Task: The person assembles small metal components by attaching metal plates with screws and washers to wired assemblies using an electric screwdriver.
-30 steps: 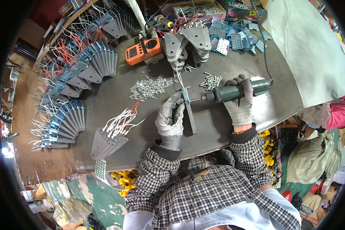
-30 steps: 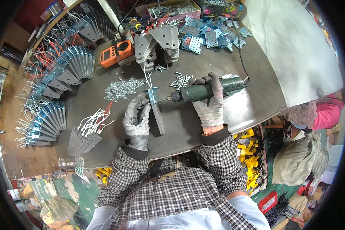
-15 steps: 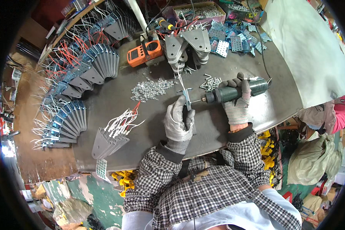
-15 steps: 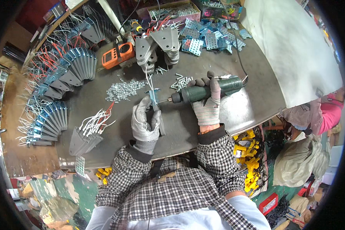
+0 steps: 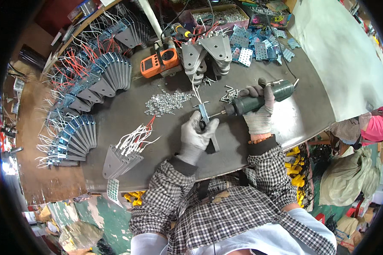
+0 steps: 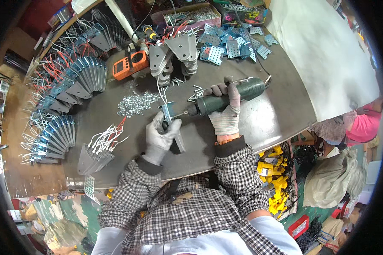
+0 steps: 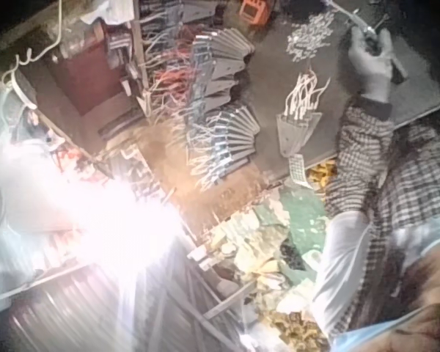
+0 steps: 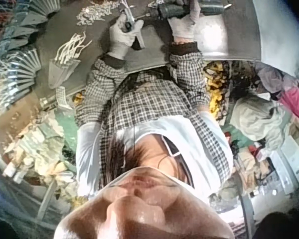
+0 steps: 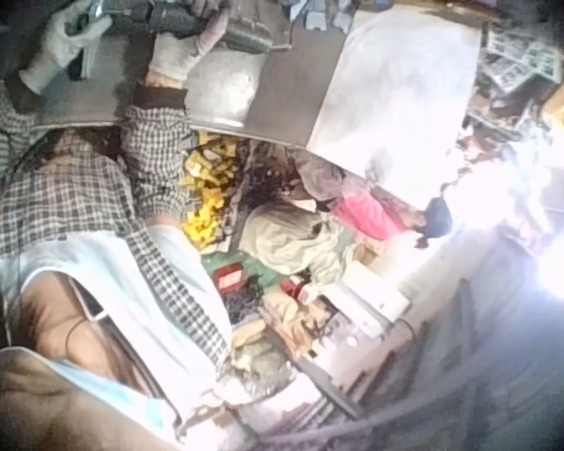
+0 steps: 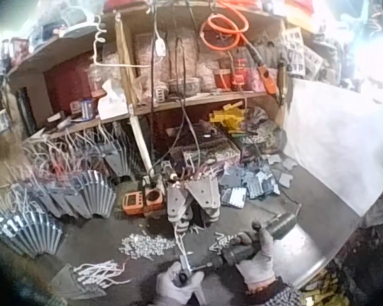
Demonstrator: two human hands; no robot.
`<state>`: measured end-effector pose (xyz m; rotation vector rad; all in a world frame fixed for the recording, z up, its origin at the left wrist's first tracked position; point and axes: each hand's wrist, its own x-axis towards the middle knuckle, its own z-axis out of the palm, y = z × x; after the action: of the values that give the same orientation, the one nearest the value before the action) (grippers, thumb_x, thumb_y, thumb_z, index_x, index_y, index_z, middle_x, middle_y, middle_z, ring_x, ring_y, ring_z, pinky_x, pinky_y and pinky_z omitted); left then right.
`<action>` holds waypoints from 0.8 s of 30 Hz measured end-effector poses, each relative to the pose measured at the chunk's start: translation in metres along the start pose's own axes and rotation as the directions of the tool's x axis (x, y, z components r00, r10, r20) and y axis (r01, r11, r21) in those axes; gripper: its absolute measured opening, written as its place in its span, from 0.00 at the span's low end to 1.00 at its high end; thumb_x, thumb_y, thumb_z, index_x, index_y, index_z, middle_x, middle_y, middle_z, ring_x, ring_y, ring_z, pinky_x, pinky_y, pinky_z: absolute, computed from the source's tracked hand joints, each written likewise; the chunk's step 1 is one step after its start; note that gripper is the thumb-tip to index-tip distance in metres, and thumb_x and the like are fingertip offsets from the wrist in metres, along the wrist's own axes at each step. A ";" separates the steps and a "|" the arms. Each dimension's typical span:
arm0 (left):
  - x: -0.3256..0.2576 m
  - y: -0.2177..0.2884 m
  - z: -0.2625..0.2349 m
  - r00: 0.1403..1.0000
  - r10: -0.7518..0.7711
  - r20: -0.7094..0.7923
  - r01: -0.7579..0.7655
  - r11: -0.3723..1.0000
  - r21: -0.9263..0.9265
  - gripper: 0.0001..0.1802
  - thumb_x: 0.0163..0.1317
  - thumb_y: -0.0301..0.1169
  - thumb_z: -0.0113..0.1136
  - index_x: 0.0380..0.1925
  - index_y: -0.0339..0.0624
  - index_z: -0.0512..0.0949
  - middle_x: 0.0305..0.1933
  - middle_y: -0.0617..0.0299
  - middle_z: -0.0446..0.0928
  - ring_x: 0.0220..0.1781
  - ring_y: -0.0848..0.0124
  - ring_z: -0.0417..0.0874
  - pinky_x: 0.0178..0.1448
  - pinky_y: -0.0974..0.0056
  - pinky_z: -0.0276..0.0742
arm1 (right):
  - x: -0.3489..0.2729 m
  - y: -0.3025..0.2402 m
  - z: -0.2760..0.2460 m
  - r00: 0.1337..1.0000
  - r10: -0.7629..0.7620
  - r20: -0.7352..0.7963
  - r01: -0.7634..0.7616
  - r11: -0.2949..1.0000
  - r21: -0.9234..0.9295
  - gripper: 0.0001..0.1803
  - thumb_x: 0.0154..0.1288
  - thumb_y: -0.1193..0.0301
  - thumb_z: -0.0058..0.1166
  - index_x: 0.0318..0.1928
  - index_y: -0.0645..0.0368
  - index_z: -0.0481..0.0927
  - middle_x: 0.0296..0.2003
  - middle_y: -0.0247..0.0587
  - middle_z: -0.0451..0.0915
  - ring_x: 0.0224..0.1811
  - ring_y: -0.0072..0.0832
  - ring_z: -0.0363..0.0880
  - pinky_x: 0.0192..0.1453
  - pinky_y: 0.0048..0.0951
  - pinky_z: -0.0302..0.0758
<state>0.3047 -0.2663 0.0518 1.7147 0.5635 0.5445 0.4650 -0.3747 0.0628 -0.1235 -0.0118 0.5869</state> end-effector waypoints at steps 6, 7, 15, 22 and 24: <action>0.042 0.003 -0.066 0.730 -0.509 0.456 0.683 0.531 -0.501 0.14 0.74 0.41 0.41 0.42 0.47 0.74 0.25 0.70 0.70 0.18 0.83 0.61 0.18 0.76 0.55 | -0.007 0.000 0.007 0.997 0.051 0.061 -0.051 0.999 -0.003 0.25 0.60 0.66 0.67 0.54 0.57 0.70 0.32 0.29 0.71 0.39 0.27 0.73 0.61 0.44 0.70; 0.039 0.007 -0.066 0.745 -0.504 0.437 0.664 0.496 -0.560 0.15 0.73 0.40 0.42 0.32 0.48 0.73 0.23 0.71 0.71 0.16 0.84 0.58 0.17 0.77 0.48 | -0.005 -0.009 0.000 1.000 0.003 0.007 -0.002 0.999 -0.046 0.26 0.59 0.66 0.68 0.54 0.56 0.70 0.32 0.29 0.72 0.38 0.26 0.72 0.61 0.45 0.70; -0.038 0.008 -0.034 0.906 0.385 0.177 -0.424 0.815 0.394 0.03 0.50 0.19 0.65 0.25 0.38 0.81 0.62 0.50 0.72 0.68 0.56 0.68 0.69 0.55 0.64 | -0.021 -0.029 0.001 0.999 -0.038 -0.028 0.038 0.999 -0.008 0.24 0.59 0.68 0.67 0.52 0.57 0.71 0.30 0.28 0.70 0.36 0.24 0.71 0.62 0.44 0.68; -0.020 0.027 -0.033 0.877 0.416 0.241 -0.480 0.780 0.401 0.18 0.46 0.24 0.71 0.37 0.39 0.74 0.62 0.48 0.71 0.69 0.56 0.67 0.66 0.57 0.68 | -0.021 -0.023 -0.001 0.998 -0.042 -0.042 0.040 0.998 -0.056 0.25 0.59 0.68 0.67 0.54 0.58 0.71 0.31 0.29 0.71 0.36 0.25 0.72 0.60 0.45 0.70; -0.018 0.023 -0.030 0.959 0.254 0.125 -0.268 0.956 0.115 0.24 0.45 0.30 0.75 0.42 0.41 0.75 0.59 0.54 0.73 0.60 0.62 0.75 0.65 0.60 0.67 | -0.022 -0.019 -0.001 0.999 -0.036 -0.041 0.032 0.997 -0.073 0.26 0.59 0.68 0.67 0.54 0.58 0.70 0.31 0.29 0.71 0.36 0.25 0.72 0.60 0.45 0.70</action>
<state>0.2742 -0.2597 0.0795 1.9462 0.2998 0.6072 0.4570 -0.4026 0.0641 -0.2062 0.0062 0.5498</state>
